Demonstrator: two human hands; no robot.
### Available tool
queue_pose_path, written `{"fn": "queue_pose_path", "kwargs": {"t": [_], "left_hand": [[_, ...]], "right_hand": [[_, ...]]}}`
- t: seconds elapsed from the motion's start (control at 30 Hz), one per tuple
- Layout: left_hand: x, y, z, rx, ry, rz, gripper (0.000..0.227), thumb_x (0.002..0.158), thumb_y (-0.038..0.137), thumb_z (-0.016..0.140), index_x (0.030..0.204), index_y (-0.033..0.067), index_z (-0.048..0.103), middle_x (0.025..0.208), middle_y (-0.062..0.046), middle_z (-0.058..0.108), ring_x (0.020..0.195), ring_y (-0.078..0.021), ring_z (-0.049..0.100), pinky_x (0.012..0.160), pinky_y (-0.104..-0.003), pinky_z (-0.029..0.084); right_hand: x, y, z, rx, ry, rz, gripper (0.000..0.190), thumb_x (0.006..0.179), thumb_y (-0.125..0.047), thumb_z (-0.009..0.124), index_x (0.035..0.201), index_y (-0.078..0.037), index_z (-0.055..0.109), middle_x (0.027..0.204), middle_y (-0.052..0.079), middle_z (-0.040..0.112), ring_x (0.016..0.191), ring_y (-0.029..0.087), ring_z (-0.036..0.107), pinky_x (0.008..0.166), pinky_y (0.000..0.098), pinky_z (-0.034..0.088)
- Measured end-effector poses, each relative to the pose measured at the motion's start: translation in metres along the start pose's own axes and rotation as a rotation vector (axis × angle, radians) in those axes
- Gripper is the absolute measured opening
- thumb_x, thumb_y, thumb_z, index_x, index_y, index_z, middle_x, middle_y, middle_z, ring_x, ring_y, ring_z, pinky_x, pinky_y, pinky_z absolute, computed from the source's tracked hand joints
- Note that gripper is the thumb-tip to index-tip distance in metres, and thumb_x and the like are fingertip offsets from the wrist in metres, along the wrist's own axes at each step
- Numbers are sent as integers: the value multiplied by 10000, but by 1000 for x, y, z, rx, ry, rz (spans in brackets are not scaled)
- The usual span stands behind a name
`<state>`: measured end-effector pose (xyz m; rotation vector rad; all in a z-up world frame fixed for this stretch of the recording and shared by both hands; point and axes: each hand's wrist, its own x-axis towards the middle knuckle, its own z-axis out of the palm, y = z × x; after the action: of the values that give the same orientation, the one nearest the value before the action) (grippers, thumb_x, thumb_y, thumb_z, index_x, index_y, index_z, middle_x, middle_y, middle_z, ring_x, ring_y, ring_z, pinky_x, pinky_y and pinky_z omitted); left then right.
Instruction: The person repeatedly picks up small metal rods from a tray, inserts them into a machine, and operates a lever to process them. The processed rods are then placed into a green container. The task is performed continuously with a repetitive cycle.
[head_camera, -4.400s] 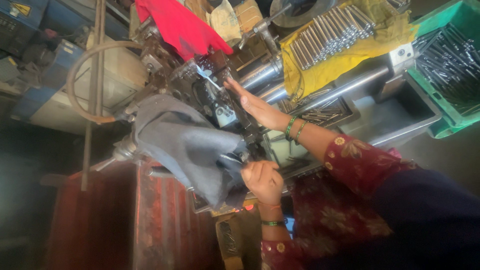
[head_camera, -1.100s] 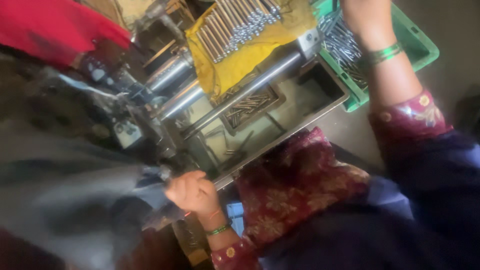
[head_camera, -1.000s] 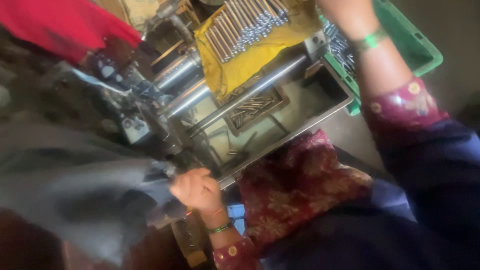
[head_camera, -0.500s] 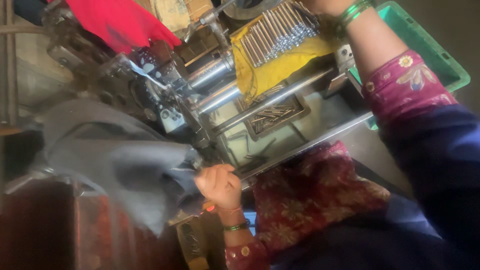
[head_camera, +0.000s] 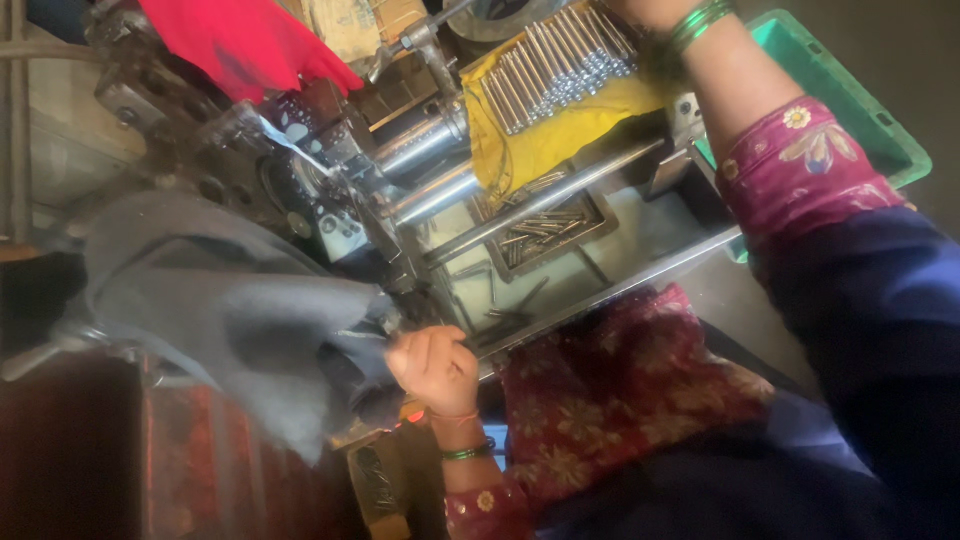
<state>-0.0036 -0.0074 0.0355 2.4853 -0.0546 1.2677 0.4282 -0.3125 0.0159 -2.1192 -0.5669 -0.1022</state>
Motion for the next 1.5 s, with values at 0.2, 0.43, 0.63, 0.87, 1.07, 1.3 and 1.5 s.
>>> {"fn": "queue_pose_path", "kwargs": {"t": [0.2, 0.43, 0.63, 0.87, 1.07, 1.3, 1.5], "left_hand": [[1, -1, 1, -19, 7, 9, 153, 702, -26, 580, 700, 117, 634, 773, -24, 656, 735, -232, 584, 748, -371, 415], [1, 1, 1, 31, 21, 4, 175, 705, -31, 580, 700, 134, 639, 788, -13, 664, 774, -236, 593, 775, -373, 433], [1, 3, -1, 16, 34, -12, 171, 702, -25, 596, 703, 136, 654, 784, -20, 656, 782, -230, 598, 771, -370, 432], [5, 4, -5, 4, 14, -17, 155, 691, -16, 600, 680, 136, 634, 755, -20, 648, 746, -229, 592, 750, -361, 432], [6, 8, -4, 16, 8, -13, 160, 705, -17, 599, 689, 137, 637, 766, -19, 650, 764, -237, 603, 761, -365, 441], [-4, -10, 1, -2, -95, 90, 122, 715, 6, 603, 726, 117, 652, 797, -46, 668, 733, -255, 612, 734, -402, 439], [-22, -17, 9, 92, -4, 20, 202, 789, -19, 563, 769, 131, 698, 796, -51, 649, 814, -297, 571, 776, -433, 427]], "right_hand": [[-2, -23, -7, -471, -26, 44, 343, 1147, -305, 545, 1138, -29, 749, 821, 182, 722, 660, 281, 709, 591, 423, 573], [-18, -46, -2, -599, 172, -111, 375, 1028, -453, 637, 1105, -121, 793, 862, 162, 742, 686, 357, 707, 568, 487, 559], [-41, -54, 1, -534, 284, -38, 338, 1135, -394, 652, 1101, -75, 758, 891, 205, 731, 763, 372, 699, 658, 482, 551], [-88, -66, 11, -430, 534, -220, 162, 1075, -177, 692, 1051, -30, 755, 938, 213, 692, 876, 421, 642, 756, 509, 514], [-153, -76, 10, -200, 718, -320, 173, 1051, 40, 562, 1183, 24, 672, 1128, 191, 642, 1108, 368, 575, 984, 455, 466], [-271, -73, 52, -222, 598, -98, 186, 985, 63, 622, 1125, -36, 694, 1051, 141, 623, 1048, 339, 591, 946, 443, 471], [-319, -6, 13, -261, 657, 139, 198, 990, 45, 662, 1155, -50, 716, 1063, 159, 627, 1008, 330, 604, 879, 420, 512]]}}
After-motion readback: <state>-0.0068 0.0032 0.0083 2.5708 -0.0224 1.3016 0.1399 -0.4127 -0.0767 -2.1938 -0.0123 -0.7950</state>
